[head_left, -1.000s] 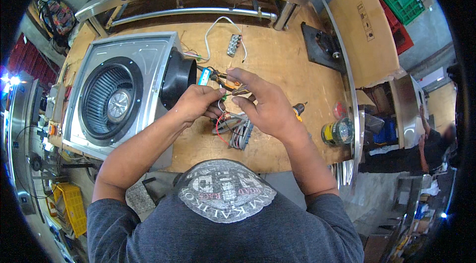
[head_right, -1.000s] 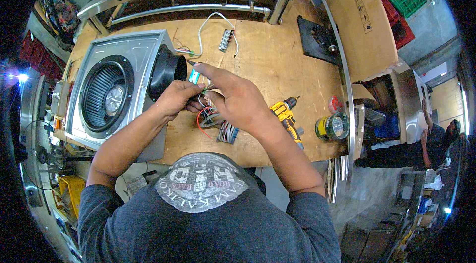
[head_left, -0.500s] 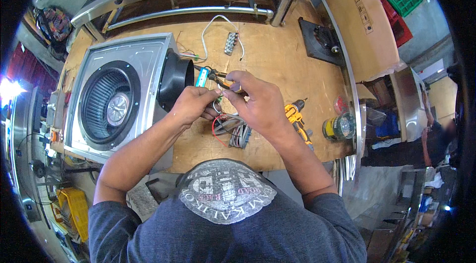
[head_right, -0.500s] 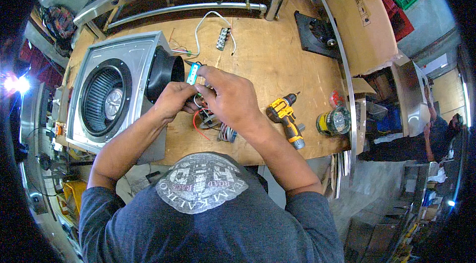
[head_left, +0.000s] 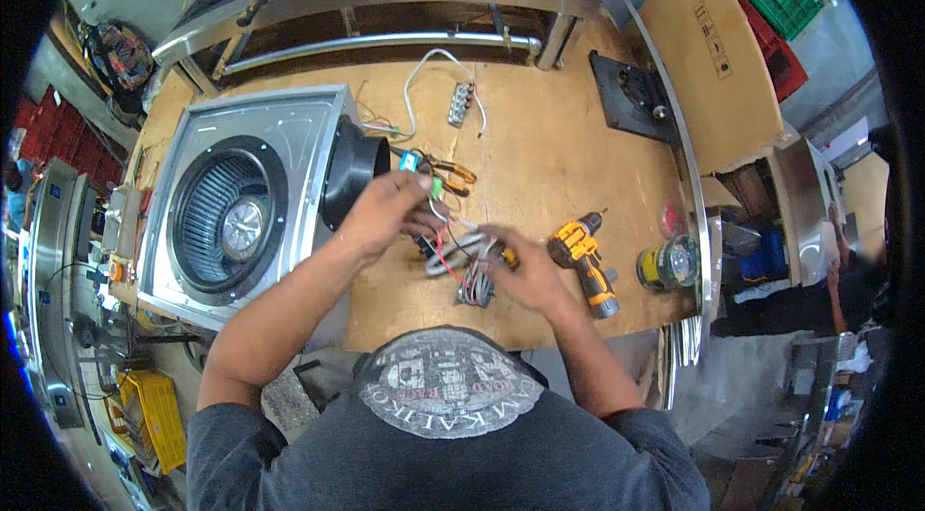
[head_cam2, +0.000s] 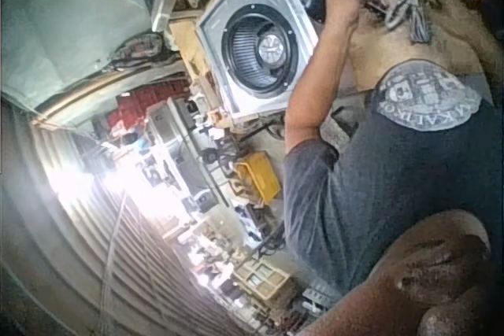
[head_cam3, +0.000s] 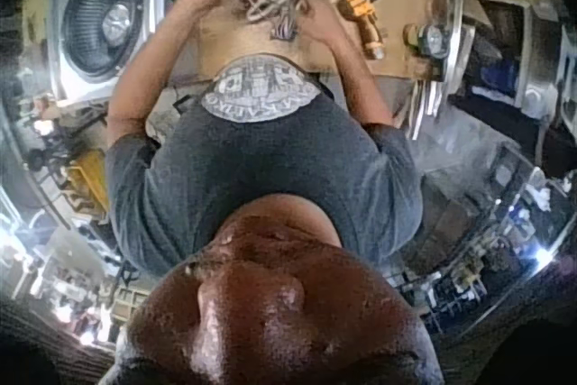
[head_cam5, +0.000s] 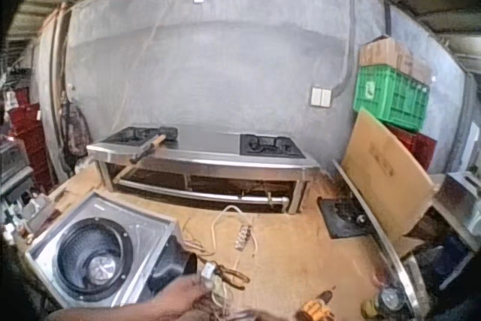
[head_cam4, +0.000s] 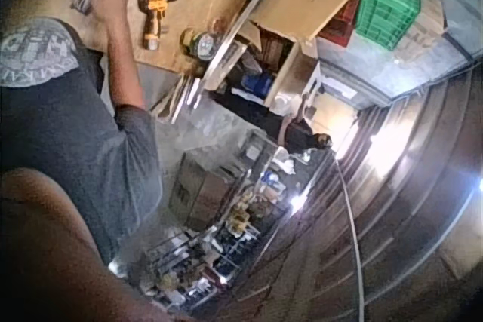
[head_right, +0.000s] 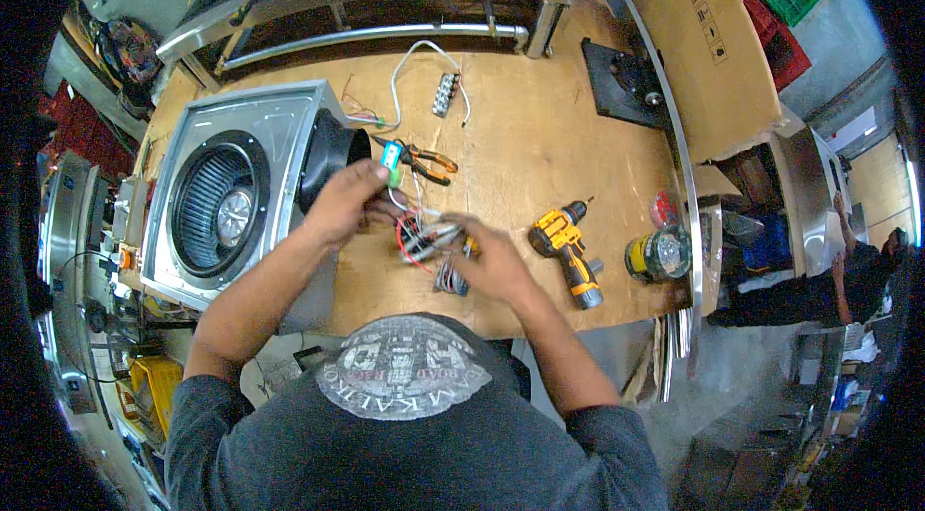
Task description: The person works on wiring and small electronic components on a workbench, using pliers and a screwdriver to strip, twist, and connect wires to a green terminal block and a blue circuit board. The person repeatedly handles the wires and components, adjusting connections throughout the clip.
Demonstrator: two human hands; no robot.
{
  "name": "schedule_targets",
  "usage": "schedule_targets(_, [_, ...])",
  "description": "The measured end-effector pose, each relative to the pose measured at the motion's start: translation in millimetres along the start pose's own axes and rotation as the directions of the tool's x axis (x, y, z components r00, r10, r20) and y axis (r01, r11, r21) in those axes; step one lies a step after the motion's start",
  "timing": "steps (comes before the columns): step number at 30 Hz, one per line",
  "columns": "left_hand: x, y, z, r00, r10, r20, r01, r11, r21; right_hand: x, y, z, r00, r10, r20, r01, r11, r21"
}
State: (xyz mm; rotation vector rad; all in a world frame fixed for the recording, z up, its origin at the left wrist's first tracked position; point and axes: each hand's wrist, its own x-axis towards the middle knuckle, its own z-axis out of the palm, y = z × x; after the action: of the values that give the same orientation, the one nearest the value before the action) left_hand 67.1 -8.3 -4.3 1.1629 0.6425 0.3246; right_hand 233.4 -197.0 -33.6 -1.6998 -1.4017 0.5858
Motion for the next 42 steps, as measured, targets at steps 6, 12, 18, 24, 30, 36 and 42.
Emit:
schedule_targets(6, [-6.5, -9.5, 4.1, 0.987, -0.126, 0.102, 0.119, 0.990, 0.070, -17.3, -31.3, 2.0, 0.994, 0.040, 0.106, -0.072, 0.947, 0.314])
schedule_targets(12, [-13.1, 8.4, 10.1, 0.980, -0.170, 0.107, 0.150, 0.974, 0.168, -15.6, -38.3, -6.0, 0.974, -0.120, 0.193, 0.014, 0.880, 0.475])
schedule_targets(18, [-11.9, 9.6, 4.0, 0.966, -0.206, 0.156, 0.180, 0.969, 0.169, -2.1, -48.4, -1.1, 0.943, -0.032, 0.332, -0.149, 0.850, 0.505])
schedule_targets(24, [-12.6, 5.9, -2.7, 0.960, -0.081, 0.267, 0.058, 0.994, 0.095, 12.1, -43.8, -1.2, 0.967, -0.209, 0.144, 0.128, 0.892, 0.433])
schedule_targets(30, [-7.5, 10.6, -8.1, 0.993, -0.087, 0.081, 0.089, 0.996, -0.023, 25.1, -33.7, 1.1, 0.948, -0.309, 0.078, 0.244, 0.860, 0.447])
schedule_targets(36, [-6.9, 9.2, -11.8, 0.995, -0.055, -0.085, 0.038, 0.981, -0.189, 28.4, -20.1, 19.9, 0.982, 0.048, 0.182, -0.098, 0.955, 0.279])
schedule_targets(42, [-7.4, 16.4, -6.4, 0.981, -0.057, -0.185, 0.018, 0.979, -0.203, 18.6, -15.0, 31.0, 0.932, 0.069, 0.356, -0.202, 0.915, 0.351])
